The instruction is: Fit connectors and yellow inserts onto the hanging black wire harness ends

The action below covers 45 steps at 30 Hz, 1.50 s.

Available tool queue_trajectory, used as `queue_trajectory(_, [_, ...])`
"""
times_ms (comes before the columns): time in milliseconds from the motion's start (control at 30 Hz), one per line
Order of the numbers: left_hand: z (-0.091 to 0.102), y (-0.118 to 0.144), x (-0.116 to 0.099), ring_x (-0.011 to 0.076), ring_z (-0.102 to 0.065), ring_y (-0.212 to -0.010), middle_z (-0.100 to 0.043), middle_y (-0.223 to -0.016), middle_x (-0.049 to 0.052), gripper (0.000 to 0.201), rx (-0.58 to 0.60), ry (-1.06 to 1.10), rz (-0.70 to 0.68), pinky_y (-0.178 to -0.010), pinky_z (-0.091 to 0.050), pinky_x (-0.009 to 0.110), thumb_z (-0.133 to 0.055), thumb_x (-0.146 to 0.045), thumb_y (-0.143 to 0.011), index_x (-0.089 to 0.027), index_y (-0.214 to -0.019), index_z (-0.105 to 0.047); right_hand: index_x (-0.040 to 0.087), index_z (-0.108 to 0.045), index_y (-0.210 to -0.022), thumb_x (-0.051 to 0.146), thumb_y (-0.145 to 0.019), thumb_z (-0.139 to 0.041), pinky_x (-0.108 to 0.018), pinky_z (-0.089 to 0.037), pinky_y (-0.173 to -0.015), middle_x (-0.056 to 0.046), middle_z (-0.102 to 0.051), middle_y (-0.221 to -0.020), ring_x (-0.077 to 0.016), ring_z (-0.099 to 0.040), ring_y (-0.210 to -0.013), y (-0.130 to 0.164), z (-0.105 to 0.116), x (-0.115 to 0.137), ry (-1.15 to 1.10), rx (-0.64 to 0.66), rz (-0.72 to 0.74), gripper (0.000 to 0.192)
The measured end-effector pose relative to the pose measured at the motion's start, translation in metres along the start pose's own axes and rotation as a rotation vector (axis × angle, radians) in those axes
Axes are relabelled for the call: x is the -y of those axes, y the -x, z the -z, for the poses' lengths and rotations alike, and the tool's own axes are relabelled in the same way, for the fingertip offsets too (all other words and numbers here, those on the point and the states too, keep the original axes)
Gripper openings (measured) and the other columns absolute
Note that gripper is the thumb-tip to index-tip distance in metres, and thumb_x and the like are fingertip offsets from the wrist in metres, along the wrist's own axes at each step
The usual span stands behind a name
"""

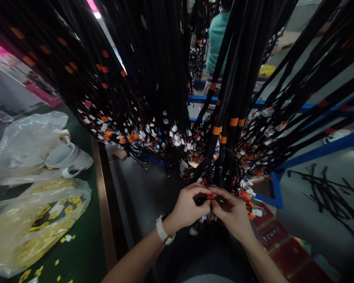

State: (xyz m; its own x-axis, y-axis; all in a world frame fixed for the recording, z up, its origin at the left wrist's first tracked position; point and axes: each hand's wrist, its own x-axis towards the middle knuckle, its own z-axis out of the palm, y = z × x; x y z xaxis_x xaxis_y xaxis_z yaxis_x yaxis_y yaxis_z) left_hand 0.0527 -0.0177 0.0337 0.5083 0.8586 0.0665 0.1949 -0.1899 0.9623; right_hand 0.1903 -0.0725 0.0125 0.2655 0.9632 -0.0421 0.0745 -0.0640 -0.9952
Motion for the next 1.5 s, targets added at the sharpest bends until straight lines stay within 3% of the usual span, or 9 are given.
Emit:
queue_trajectory(233, [-0.006, 0.003, 0.005, 0.0161, -0.062, -0.081, -0.064, -0.087, 0.007, 0.016, -0.049, 0.082, 0.079, -0.073, -0.05, 0.026, -0.06, -0.009, -0.068, -0.014, -0.082, -0.066, 0.021, -0.071, -0.089, 0.018, -0.07, -0.062, -0.03, -0.057, -0.072, -0.008, -0.068, -0.102, -0.0217, -0.067, -0.089, 0.002, -0.003, -0.003, 0.031, -0.019, 0.062, 0.022])
queue_trajectory(467, [0.001, 0.0, 0.004, 0.0179, -0.062, -0.086, -0.064, -0.092, 0.008, 0.016, 0.021, 0.202, 0.108, -0.077, -0.05, 0.028, -0.062, -0.013, -0.071, -0.014, -0.086, -0.068, 0.02, -0.069, -0.094, 0.022, -0.073, -0.063, -0.029, -0.056, -0.067, -0.008, -0.069, -0.096, -0.0211, -0.066, -0.083, 0.003, -0.001, -0.005, -0.013, -0.009, -0.004, 0.023])
queue_trajectory(567, [0.006, -0.002, 0.001, 0.0189, -0.063, -0.082, -0.066, -0.09, 0.01, 0.02, 0.056, 0.35, 0.208, -0.076, -0.051, 0.031, -0.066, -0.022, -0.072, -0.011, -0.089, -0.069, 0.021, -0.069, -0.101, 0.032, -0.078, -0.062, -0.032, -0.056, -0.071, -0.007, -0.071, -0.089, -0.0213, -0.067, -0.08, 0.002, 0.001, -0.007, -0.162, 0.032, -0.114, 0.026])
queue_trajectory(700, [0.009, -0.004, 0.0, 0.0189, -0.064, -0.08, -0.07, -0.089, 0.01, 0.027, 0.054, 0.471, 0.308, -0.076, -0.05, 0.032, -0.068, -0.032, -0.072, -0.012, -0.09, -0.069, 0.023, -0.072, -0.095, 0.043, -0.083, -0.055, -0.038, -0.054, -0.079, -0.008, -0.07, -0.101, -0.0248, -0.064, -0.094, 0.0, 0.0, -0.01, -0.438, 0.049, -0.161, 0.029])
queue_trajectory(867, [0.019, -0.008, 0.005, 0.0155, -0.062, -0.08, -0.068, -0.088, 0.007, 0.022, 0.058, 0.611, 0.373, -0.079, -0.048, 0.029, -0.068, -0.02, -0.07, -0.013, -0.09, -0.069, 0.022, -0.07, -0.099, 0.047, -0.083, -0.054, -0.038, -0.055, -0.075, -0.01, -0.069, -0.102, -0.0226, -0.064, -0.087, -0.002, -0.004, -0.009, -0.482, -0.014, -0.193, 0.033])
queue_trajectory(1033, [0.045, -0.021, 0.016, 0.013, -0.058, -0.073, -0.062, -0.079, 0.004, 0.023, -0.22, 0.839, 0.356, -0.07, -0.049, 0.03, -0.055, -0.017, -0.071, -0.012, -0.091, -0.065, 0.019, -0.07, -0.093, 0.045, -0.08, -0.059, -0.034, -0.054, -0.075, -0.01, -0.068, -0.101, -0.0207, -0.063, -0.084, -0.003, 0.002, -0.016, -0.321, -0.066, -0.216, 0.031])
queue_trajectory(1200, [0.065, -0.03, 0.032, 0.0115, -0.057, -0.063, -0.062, -0.07, 0.003, 0.034, -0.496, 0.739, 0.469, -0.06, -0.044, 0.025, -0.055, -0.018, -0.066, -0.013, -0.099, -0.057, 0.023, -0.069, -0.087, 0.043, -0.079, -0.062, -0.03, -0.053, -0.07, -0.005, -0.071, -0.09, -0.0184, -0.063, -0.077, -0.003, 0.008, -0.02, -0.284, -0.066, -0.235, 0.022])
queue_trajectory(1367, [0.076, -0.031, 0.043, 0.0076, -0.054, -0.059, -0.059, -0.069, -0.001, 0.031, -0.603, 0.654, 0.447, -0.06, -0.043, 0.022, -0.059, -0.02, -0.065, -0.014, -0.095, -0.058, 0.023, -0.068, -0.089, 0.042, -0.077, -0.064, -0.029, -0.052, -0.069, -0.005, -0.071, -0.089, -0.0184, -0.064, -0.076, -0.004, 0.007, -0.021, -0.228, -0.047, -0.222, 0.023])
queue_trajectory(1500, [0.075, -0.032, 0.046, 0.0107, -0.057, -0.072, -0.064, -0.082, 0.003, 0.026, -0.596, 0.547, 0.417, -0.064, -0.044, 0.022, -0.063, -0.027, -0.069, -0.016, -0.092, -0.063, 0.019, -0.067, -0.092, 0.043, -0.077, -0.064, -0.033, -0.053, -0.069, -0.008, -0.069, -0.092, -0.0207, -0.064, -0.077, -0.005, 0.006, -0.024, -0.164, -0.051, -0.2, 0.028])
